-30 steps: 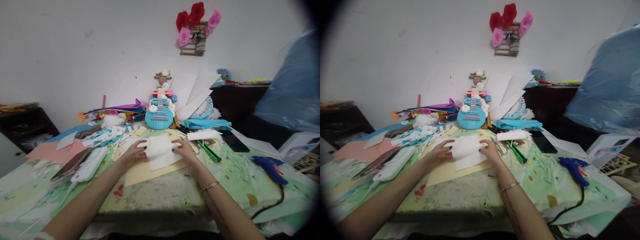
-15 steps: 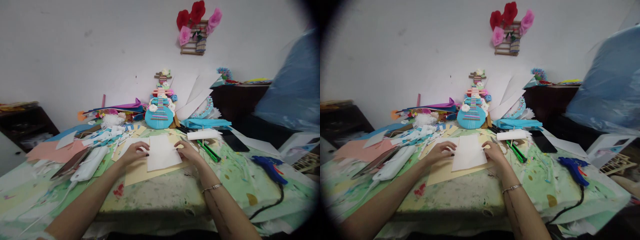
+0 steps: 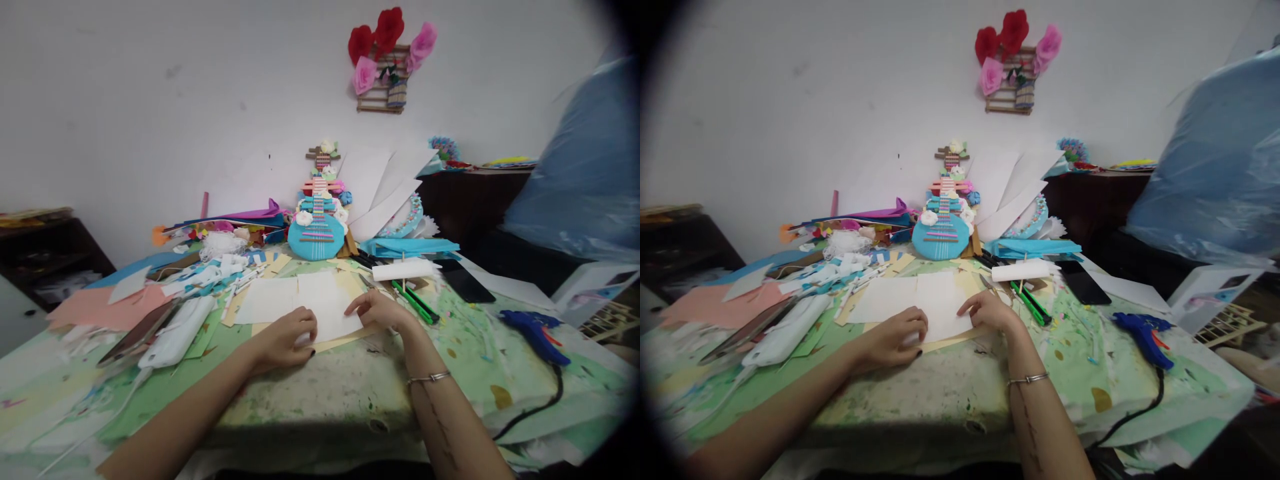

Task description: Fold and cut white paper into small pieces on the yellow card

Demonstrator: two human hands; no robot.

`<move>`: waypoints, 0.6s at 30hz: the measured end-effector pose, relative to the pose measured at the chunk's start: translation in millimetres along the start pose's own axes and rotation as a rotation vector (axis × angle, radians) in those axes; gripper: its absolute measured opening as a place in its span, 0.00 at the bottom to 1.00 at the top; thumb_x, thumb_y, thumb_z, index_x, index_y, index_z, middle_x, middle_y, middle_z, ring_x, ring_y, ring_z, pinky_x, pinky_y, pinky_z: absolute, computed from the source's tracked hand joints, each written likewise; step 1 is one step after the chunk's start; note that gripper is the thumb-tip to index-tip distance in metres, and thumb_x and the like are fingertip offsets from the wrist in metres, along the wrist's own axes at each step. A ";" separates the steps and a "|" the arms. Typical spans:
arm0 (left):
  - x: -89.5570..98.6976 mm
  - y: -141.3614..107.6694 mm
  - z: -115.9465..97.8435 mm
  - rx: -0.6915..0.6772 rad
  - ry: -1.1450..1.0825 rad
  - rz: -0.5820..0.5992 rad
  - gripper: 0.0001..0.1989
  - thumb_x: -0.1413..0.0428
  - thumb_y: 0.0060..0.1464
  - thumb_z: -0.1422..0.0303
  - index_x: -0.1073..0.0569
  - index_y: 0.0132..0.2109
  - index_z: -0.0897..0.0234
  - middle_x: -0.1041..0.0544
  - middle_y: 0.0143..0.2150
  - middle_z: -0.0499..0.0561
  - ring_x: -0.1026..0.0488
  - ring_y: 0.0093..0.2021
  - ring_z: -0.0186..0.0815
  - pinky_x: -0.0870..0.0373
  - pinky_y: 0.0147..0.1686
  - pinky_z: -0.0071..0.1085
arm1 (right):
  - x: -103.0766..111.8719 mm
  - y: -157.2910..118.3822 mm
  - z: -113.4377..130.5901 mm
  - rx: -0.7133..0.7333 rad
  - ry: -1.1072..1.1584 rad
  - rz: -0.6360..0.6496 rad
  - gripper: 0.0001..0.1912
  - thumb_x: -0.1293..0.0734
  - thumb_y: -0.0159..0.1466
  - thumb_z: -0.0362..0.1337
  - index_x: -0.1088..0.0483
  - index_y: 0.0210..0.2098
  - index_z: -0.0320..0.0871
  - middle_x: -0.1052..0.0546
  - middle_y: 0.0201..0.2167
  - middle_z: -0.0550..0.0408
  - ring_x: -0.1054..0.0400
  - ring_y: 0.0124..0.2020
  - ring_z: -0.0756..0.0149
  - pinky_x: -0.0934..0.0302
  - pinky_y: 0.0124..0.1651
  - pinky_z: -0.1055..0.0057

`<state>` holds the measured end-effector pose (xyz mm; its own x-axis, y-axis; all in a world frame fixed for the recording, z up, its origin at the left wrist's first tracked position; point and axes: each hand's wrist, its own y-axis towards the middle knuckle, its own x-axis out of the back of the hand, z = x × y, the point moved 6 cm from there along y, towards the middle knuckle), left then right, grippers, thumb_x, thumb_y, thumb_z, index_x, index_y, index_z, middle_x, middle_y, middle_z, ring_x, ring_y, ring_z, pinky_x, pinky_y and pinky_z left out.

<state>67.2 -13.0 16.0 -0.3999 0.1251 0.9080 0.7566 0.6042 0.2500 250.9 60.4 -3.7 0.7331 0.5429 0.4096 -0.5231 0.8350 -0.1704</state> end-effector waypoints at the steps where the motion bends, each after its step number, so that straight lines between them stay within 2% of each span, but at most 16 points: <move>1: 0.3 -0.2 -0.1 0.006 0.005 -0.005 0.07 0.47 0.46 0.75 0.34 0.35 0.62 0.31 0.40 0.53 0.36 0.41 0.38 0.38 0.41 0.31 | 0.0 0.3 -1.1 0.006 -0.012 0.008 0.23 0.39 0.39 0.25 0.23 0.33 0.37 0.32 0.15 0.63 0.46 0.16 0.77 0.55 0.20 0.80; 6: 1.9 -0.7 0.0 0.013 0.013 -0.031 0.06 0.47 0.48 0.72 0.33 0.37 0.62 0.31 0.39 0.53 0.35 0.40 0.38 0.38 0.40 0.31 | -1.9 1.2 -1.6 0.018 0.009 -0.004 0.16 0.36 0.40 0.27 0.23 0.29 0.37 0.31 0.14 0.62 0.44 0.17 0.76 0.52 0.21 0.79; 10: 2.2 0.3 -0.7 0.035 0.009 -0.051 0.12 0.44 0.46 0.68 0.33 0.40 0.63 0.31 0.39 0.53 0.35 0.41 0.39 0.38 0.41 0.33 | -1.4 0.6 -1.0 0.006 0.076 -0.056 0.09 0.34 0.43 0.33 0.25 0.24 0.36 0.27 0.17 0.57 0.40 0.18 0.73 0.48 0.22 0.77; 15: 4.3 1.4 9.1 0.106 -0.063 -0.133 0.07 0.50 0.43 0.78 0.32 0.31 0.64 0.30 0.32 0.50 0.33 0.35 0.34 0.38 0.38 0.29 | 7.4 2.0 -7.7 -0.067 -0.110 -0.158 0.09 0.32 0.43 0.34 0.25 0.25 0.35 0.28 0.16 0.56 0.41 0.17 0.73 0.51 0.21 0.76; 18: 2.9 1.7 23.1 0.151 -0.138 -0.135 0.06 0.50 0.44 0.78 0.31 0.28 0.66 0.28 0.30 0.50 0.33 0.31 0.31 0.37 0.33 0.26 | 11.4 4.0 -10.0 -0.071 -0.165 -0.197 0.08 0.30 0.41 0.32 0.24 0.23 0.35 0.26 0.18 0.54 0.40 0.20 0.71 0.50 0.23 0.76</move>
<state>55.4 6.6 11.3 -0.5674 0.1353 0.8123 0.6093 0.7325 0.3036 261.5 70.8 -8.7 0.7339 0.3523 0.5808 -0.3415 0.9305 -0.1329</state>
